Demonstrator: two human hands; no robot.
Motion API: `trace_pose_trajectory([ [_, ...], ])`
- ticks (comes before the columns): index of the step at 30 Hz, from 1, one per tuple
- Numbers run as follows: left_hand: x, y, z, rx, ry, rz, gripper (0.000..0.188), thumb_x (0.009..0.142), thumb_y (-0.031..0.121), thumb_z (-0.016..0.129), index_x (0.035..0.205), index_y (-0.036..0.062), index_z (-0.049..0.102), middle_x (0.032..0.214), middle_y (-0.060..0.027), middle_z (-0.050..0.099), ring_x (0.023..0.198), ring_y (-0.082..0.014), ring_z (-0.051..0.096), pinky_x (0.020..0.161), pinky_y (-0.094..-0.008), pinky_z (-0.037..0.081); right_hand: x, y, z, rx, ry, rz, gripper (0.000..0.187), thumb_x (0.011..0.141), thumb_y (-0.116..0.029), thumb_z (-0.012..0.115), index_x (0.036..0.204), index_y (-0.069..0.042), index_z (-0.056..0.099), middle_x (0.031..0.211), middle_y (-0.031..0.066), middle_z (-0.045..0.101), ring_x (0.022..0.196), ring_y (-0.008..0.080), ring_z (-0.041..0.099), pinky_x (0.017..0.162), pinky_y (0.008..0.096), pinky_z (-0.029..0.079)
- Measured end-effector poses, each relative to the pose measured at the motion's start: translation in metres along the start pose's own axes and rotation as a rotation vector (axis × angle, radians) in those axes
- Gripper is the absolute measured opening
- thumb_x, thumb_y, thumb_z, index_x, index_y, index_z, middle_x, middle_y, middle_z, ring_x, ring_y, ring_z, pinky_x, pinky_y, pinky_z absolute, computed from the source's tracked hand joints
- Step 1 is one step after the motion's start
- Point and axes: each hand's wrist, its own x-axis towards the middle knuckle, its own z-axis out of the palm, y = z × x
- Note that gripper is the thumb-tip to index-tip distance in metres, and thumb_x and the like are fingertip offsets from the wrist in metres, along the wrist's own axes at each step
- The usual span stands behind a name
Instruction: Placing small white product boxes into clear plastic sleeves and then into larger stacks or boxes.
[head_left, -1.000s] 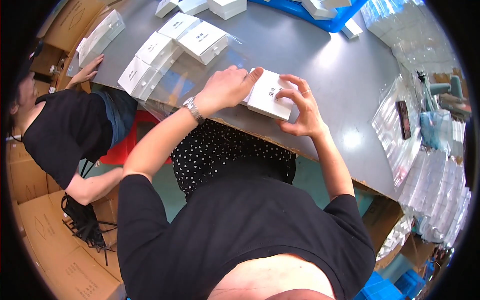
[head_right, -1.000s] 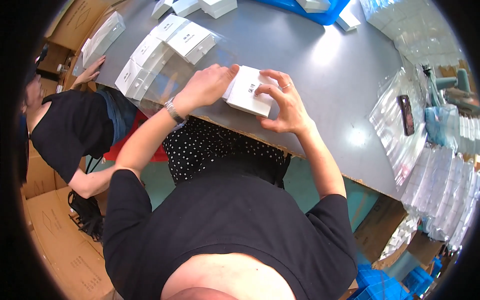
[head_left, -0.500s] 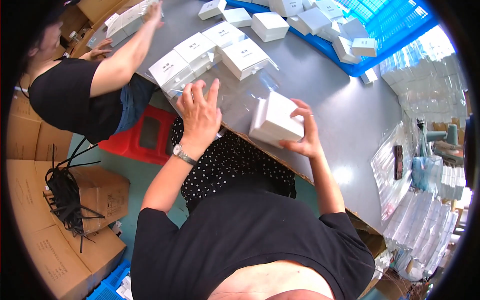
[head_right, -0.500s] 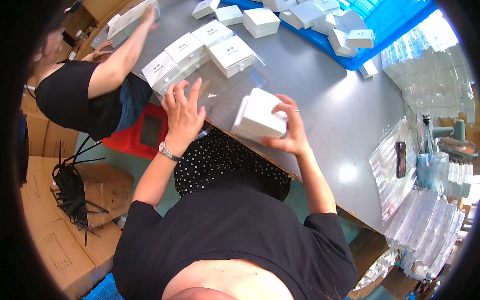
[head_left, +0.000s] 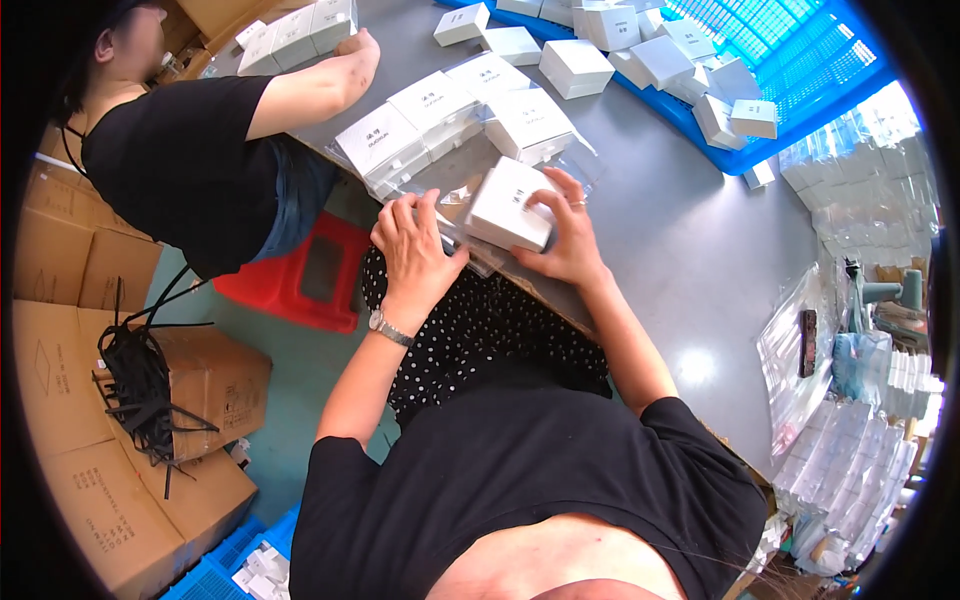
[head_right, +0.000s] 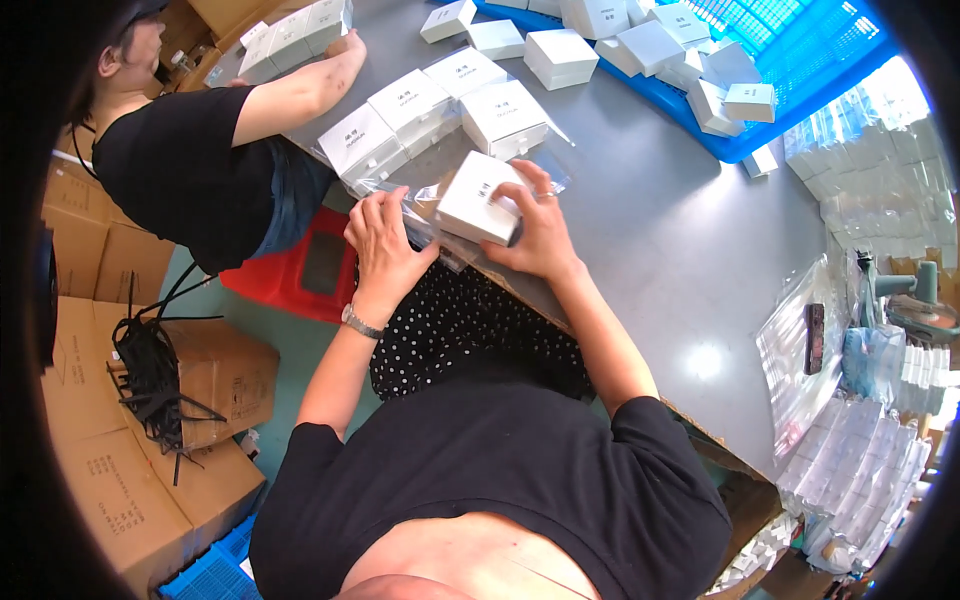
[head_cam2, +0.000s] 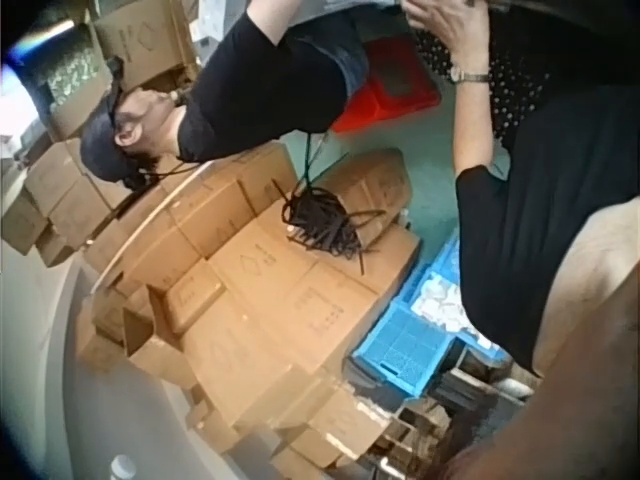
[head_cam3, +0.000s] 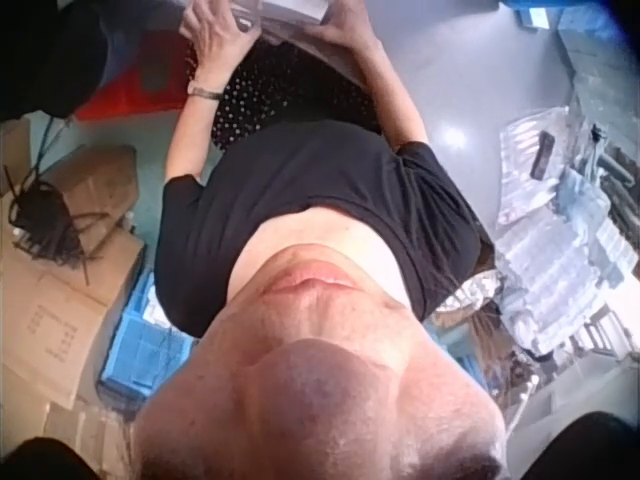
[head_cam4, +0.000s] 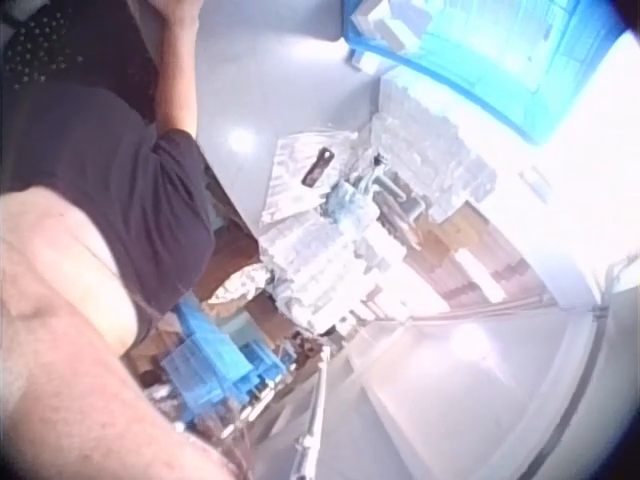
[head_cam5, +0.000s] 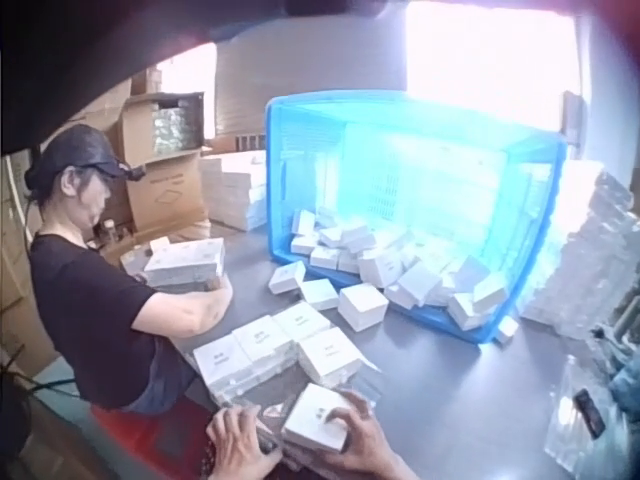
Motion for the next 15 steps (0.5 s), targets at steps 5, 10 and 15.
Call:
trace_pose_trajectory([
  [5, 0.000, 0.006, 0.008, -0.206, 0.068, -0.089, 0.078, 0.061, 0.037, 0.086, 0.125, 0.0101, 0.051, 0.120, -0.0131, 0.046, 0.116, -0.0340, 0.039, 0.097, -0.0504, 0.033, -0.023, 0.000, -0.034, 0.009, -0.016, 0.035, 0.062, 0.053, -0.021, 0.084, 0.108, -0.013, 0.058, 0.141, 0.0194, 0.041, 0.133, 0.0398, 0.039, 0.105, 0.0496, 0.040],
  [10, -0.005, 0.021, 0.009, 0.002, 0.132, -0.047, 0.069, 0.068, 0.021, 0.081, 0.128, 0.0119, 0.049, 0.120, -0.0128, 0.044, 0.119, -0.0348, 0.038, 0.096, -0.0511, 0.033, -0.036, 0.003, -0.039, 0.065, 0.067, 0.107, 0.062, 0.052, -0.022, 0.084, 0.106, -0.010, 0.057, 0.141, 0.0213, 0.041, 0.131, 0.0406, 0.041, 0.104, 0.0498, 0.040],
  [15, -0.014, 0.002, 0.004, 0.111, 0.226, -0.083, 0.045, 0.073, 0.014, 0.077, 0.114, 0.0104, 0.058, 0.112, -0.0092, 0.053, 0.110, -0.0313, 0.047, 0.093, -0.0456, 0.037, -0.040, 0.005, -0.039, 0.003, 0.018, 0.010, 0.062, 0.051, -0.023, 0.084, 0.105, -0.010, 0.057, 0.141, 0.0217, 0.043, 0.131, 0.0400, 0.042, 0.104, 0.0496, 0.040],
])
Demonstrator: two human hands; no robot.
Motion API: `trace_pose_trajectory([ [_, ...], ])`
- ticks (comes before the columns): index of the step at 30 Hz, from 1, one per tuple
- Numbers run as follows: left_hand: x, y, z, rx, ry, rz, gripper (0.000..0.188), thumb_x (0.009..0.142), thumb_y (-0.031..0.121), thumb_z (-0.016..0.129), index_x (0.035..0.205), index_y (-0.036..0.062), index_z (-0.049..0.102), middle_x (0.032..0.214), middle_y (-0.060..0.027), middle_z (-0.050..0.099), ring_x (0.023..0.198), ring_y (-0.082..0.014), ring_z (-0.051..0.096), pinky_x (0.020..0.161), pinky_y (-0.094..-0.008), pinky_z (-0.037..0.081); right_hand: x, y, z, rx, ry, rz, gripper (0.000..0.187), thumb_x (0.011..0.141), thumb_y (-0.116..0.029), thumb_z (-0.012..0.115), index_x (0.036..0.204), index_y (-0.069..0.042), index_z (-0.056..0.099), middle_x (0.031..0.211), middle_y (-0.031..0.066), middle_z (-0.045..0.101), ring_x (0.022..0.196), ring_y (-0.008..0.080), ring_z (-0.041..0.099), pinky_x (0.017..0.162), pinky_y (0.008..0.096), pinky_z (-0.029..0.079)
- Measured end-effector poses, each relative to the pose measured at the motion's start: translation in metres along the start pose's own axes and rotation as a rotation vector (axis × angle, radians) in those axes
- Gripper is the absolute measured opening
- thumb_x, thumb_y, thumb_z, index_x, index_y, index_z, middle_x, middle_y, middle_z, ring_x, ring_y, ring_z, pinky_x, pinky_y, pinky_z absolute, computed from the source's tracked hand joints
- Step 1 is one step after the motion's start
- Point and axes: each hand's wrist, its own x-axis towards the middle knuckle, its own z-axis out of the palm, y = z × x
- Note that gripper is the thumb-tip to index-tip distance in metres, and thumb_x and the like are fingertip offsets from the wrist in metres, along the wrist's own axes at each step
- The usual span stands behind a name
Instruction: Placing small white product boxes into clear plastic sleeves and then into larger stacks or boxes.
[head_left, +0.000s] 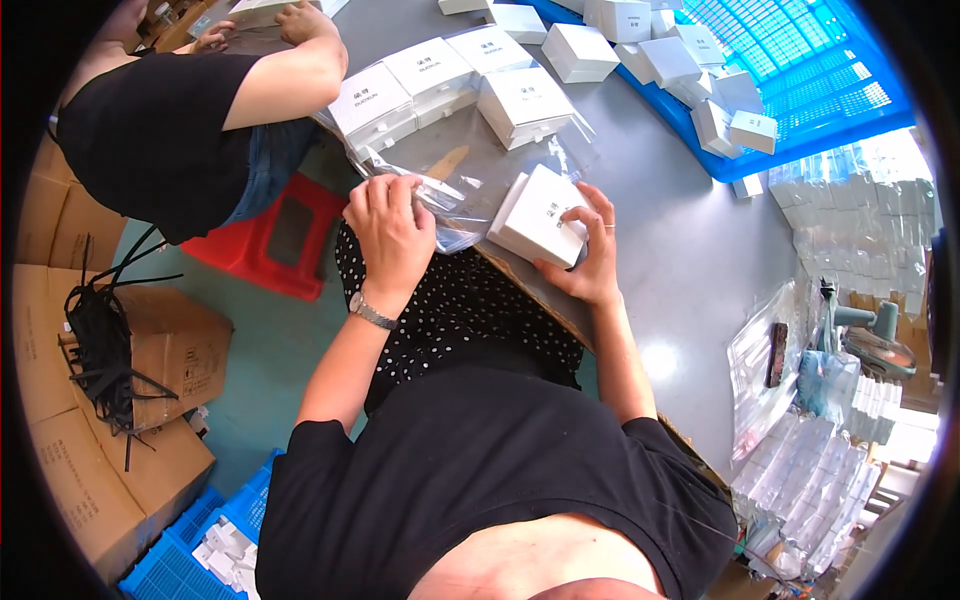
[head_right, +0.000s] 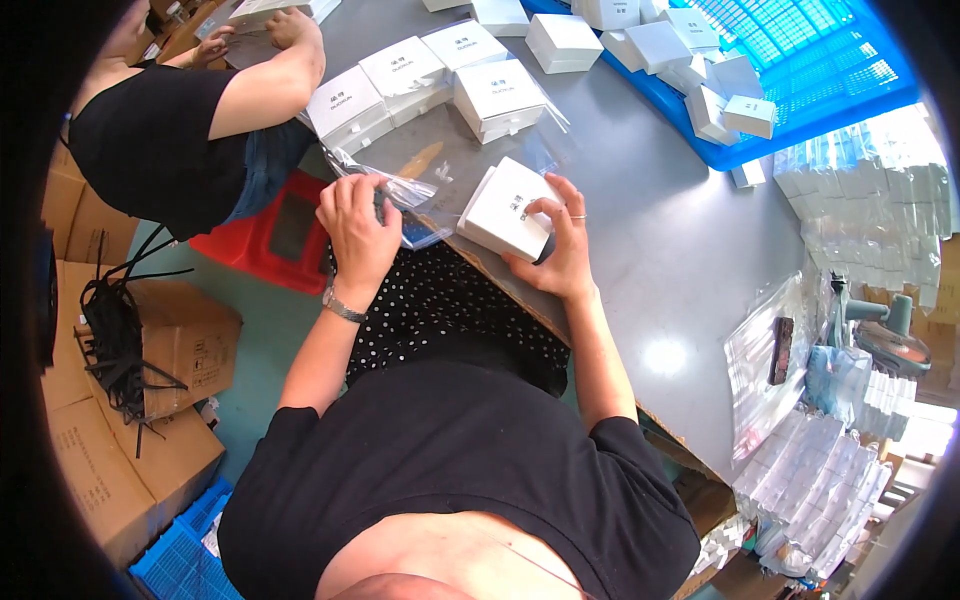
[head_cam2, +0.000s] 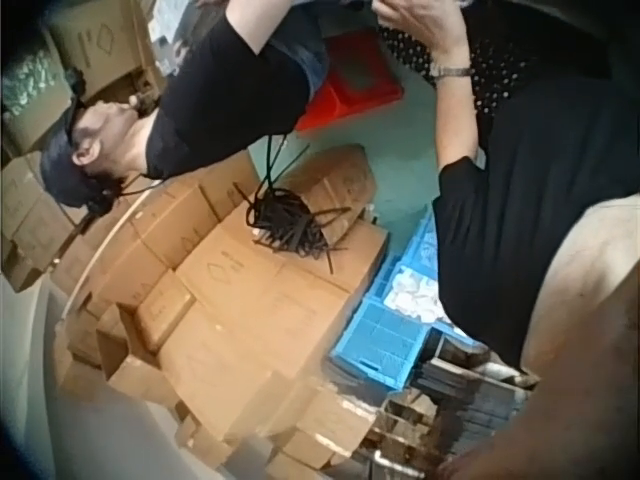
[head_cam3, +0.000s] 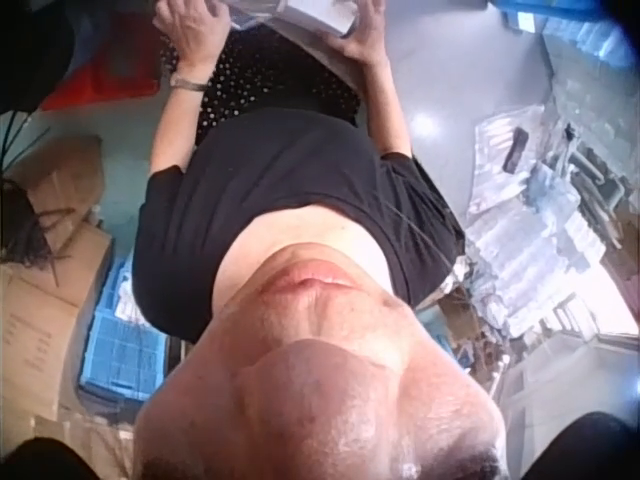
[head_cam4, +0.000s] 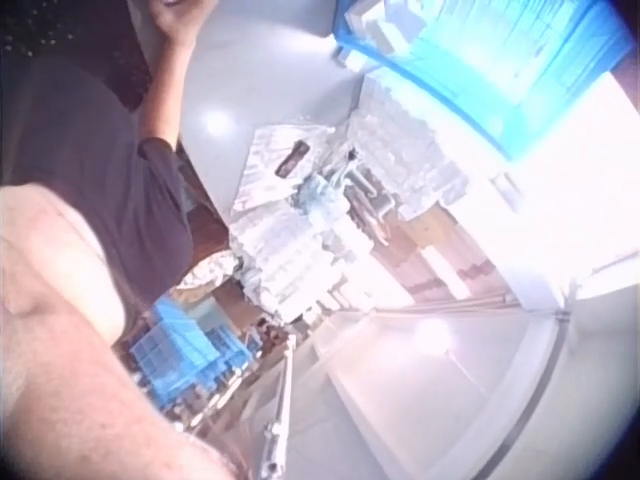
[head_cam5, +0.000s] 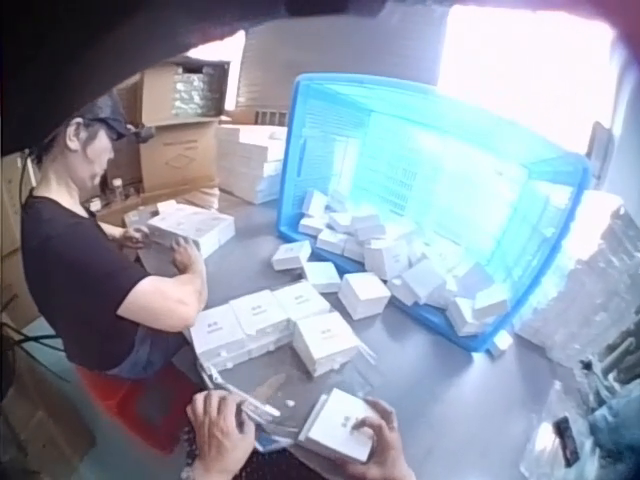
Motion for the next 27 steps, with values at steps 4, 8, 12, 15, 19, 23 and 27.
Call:
trace_pose_trajectory([
  [4, 0.005, -0.004, -0.012, -0.339, 0.085, -0.020, 0.011, 0.082, 0.009, 0.070, 0.089, 0.0091, 0.061, 0.081, -0.0029, 0.060, 0.079, -0.0215, 0.059, 0.074, -0.0378, 0.040, 0.008, -0.010, 0.006, 0.124, -0.060, -0.053, 0.061, 0.052, -0.026, 0.083, 0.106, -0.009, 0.058, 0.139, 0.0221, 0.045, 0.129, 0.0405, 0.044, 0.104, 0.0489, 0.040],
  [8, 0.004, 0.001, -0.015, -0.488, 0.135, -0.094, 0.007, 0.087, 0.010, 0.068, 0.089, 0.0078, 0.062, 0.073, -0.0042, 0.058, 0.066, -0.0242, 0.056, 0.068, -0.0368, 0.041, 0.046, -0.023, 0.038, 0.103, -0.116, -0.110, 0.066, 0.053, -0.030, 0.084, 0.110, -0.009, 0.058, 0.139, 0.0193, 0.047, 0.127, 0.0380, 0.048, 0.100, 0.0480, 0.045],
  [12, -0.001, 0.003, -0.012, -0.408, 0.141, 0.070, 0.005, 0.086, 0.004, 0.066, 0.090, 0.0066, 0.063, 0.076, -0.0062, 0.060, 0.071, -0.0264, 0.057, 0.068, -0.0385, 0.041, 0.079, -0.020, 0.081, 0.015, 0.085, 0.131, 0.067, 0.057, -0.026, 0.082, 0.118, -0.010, 0.058, 0.141, 0.0274, 0.037, 0.124, 0.0458, 0.044, 0.101, 0.0507, 0.043],
  [15, -0.011, 0.010, -0.010, -0.449, 0.045, 0.068, 0.011, 0.086, 0.002, 0.065, 0.097, 0.0046, 0.066, 0.077, -0.0077, 0.059, 0.072, -0.0268, 0.057, 0.070, -0.0387, 0.044, 0.085, -0.013, 0.101, -0.281, 0.119, 0.179, 0.080, 0.061, -0.026, 0.084, 0.132, -0.009, 0.051, 0.147, 0.0317, 0.027, 0.135, 0.0469, 0.030, 0.109, 0.0504, 0.035],
  [19, -0.020, 0.004, -0.007, -0.528, 0.006, -0.009, 0.012, 0.085, 0.001, 0.063, 0.097, 0.0031, 0.067, 0.073, -0.0082, 0.056, 0.067, -0.0260, 0.055, 0.067, -0.0387, 0.045, 0.060, -0.007, 0.095, -0.126, 0.173, 0.193, 0.109, 0.061, -0.036, 0.088, 0.146, -0.001, 0.029, 0.149, 0.0329, 0.025, 0.140, 0.0477, 0.026, 0.113, 0.0513, 0.032],
  [23, -0.017, -0.001, -0.004, -0.560, -0.043, 0.030, 0.012, 0.085, -0.001, 0.062, 0.097, 0.0013, 0.066, 0.074, -0.0092, 0.056, 0.068, -0.0264, 0.055, 0.069, -0.0389, 0.046, 0.084, 0.005, 0.095, -0.077, 0.142, 0.315, 0.123, 0.059, -0.046, 0.087, 0.151, 0.003, 0.022, 0.146, 0.0322, 0.037, 0.137, 0.0446, 0.035, 0.113, 0.0476, 0.032],
  [27, -0.014, -0.001, -0.002, -0.570, -0.090, 0.045, 0.012, 0.086, -0.002, 0.062, 0.097, 0.0000, 0.066, 0.074, -0.0095, 0.056, 0.069, -0.0264, 0.055, 0.070, -0.0386, 0.046, 0.114, 0.006, 0.089, -0.137, -0.046, 0.373, 0.129, 0.059, -0.054, 0.085, 0.151, 0.008, 0.018, 0.149, 0.0312, 0.036, 0.136, 0.0449, 0.036, 0.114, 0.0461, 0.030],
])
